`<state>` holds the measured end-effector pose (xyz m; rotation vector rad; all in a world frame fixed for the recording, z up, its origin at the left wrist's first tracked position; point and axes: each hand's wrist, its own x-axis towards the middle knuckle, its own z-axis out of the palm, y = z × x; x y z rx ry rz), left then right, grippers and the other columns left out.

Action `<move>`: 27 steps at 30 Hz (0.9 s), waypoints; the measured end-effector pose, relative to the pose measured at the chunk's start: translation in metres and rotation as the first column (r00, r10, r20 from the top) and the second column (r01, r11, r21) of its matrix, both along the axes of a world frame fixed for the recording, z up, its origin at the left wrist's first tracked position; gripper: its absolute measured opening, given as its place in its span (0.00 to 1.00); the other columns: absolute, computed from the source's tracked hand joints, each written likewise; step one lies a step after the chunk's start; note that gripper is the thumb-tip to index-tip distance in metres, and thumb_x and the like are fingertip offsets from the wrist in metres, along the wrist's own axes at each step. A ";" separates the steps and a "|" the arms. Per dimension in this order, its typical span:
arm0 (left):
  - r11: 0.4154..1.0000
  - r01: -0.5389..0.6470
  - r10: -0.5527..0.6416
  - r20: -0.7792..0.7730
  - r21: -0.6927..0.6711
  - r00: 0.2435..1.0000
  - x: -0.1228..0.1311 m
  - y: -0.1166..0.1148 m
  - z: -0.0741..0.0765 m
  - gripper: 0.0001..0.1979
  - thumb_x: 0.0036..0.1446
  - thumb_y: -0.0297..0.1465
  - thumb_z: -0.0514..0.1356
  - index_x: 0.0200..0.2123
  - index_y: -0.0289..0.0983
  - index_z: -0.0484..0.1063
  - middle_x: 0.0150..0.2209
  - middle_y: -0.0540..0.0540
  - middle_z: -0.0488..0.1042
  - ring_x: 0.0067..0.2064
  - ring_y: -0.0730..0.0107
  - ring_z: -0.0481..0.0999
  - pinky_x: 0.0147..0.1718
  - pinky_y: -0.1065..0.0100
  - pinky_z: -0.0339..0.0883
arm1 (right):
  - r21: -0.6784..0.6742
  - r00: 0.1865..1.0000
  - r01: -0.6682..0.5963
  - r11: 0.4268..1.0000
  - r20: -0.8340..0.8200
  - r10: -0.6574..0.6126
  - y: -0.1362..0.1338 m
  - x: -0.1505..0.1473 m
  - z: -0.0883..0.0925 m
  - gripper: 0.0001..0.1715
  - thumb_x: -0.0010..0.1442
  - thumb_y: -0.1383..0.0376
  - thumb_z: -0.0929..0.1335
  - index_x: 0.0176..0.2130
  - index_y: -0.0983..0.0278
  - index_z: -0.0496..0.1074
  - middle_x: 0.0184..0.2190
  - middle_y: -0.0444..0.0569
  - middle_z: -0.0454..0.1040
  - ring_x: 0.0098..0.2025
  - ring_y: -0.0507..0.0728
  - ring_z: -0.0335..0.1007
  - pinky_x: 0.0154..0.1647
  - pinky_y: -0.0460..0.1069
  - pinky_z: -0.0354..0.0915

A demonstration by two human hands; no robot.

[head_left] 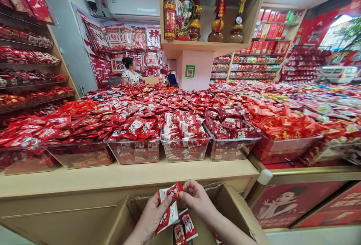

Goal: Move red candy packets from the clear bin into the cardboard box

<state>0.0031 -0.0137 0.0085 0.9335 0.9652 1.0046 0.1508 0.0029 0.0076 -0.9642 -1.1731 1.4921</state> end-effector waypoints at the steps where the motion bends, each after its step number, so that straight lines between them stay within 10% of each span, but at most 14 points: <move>1: 1.000 0.015 -0.015 -0.007 0.013 1.000 0.000 0.001 -0.002 0.18 0.44 0.39 0.61 0.36 0.34 0.69 0.28 0.48 0.75 0.29 0.70 0.71 0.31 0.69 0.64 | 0.027 1.000 -0.024 0.999 0.005 0.024 -0.001 -0.001 -0.003 0.18 0.43 0.55 0.69 0.27 0.65 0.61 0.20 0.40 0.66 0.22 0.48 0.61 0.23 0.44 0.57; 27: 0.997 -0.034 0.034 0.012 0.070 0.999 0.001 0.002 -0.011 0.11 0.41 0.36 0.63 0.27 0.35 0.72 0.21 0.53 0.72 0.24 0.76 0.67 0.25 0.75 0.60 | 0.090 0.992 0.013 0.996 0.123 -0.024 -0.003 -0.002 -0.013 0.17 0.40 0.55 0.70 0.18 0.67 0.67 0.16 0.43 0.66 0.20 0.49 0.59 0.23 0.44 0.56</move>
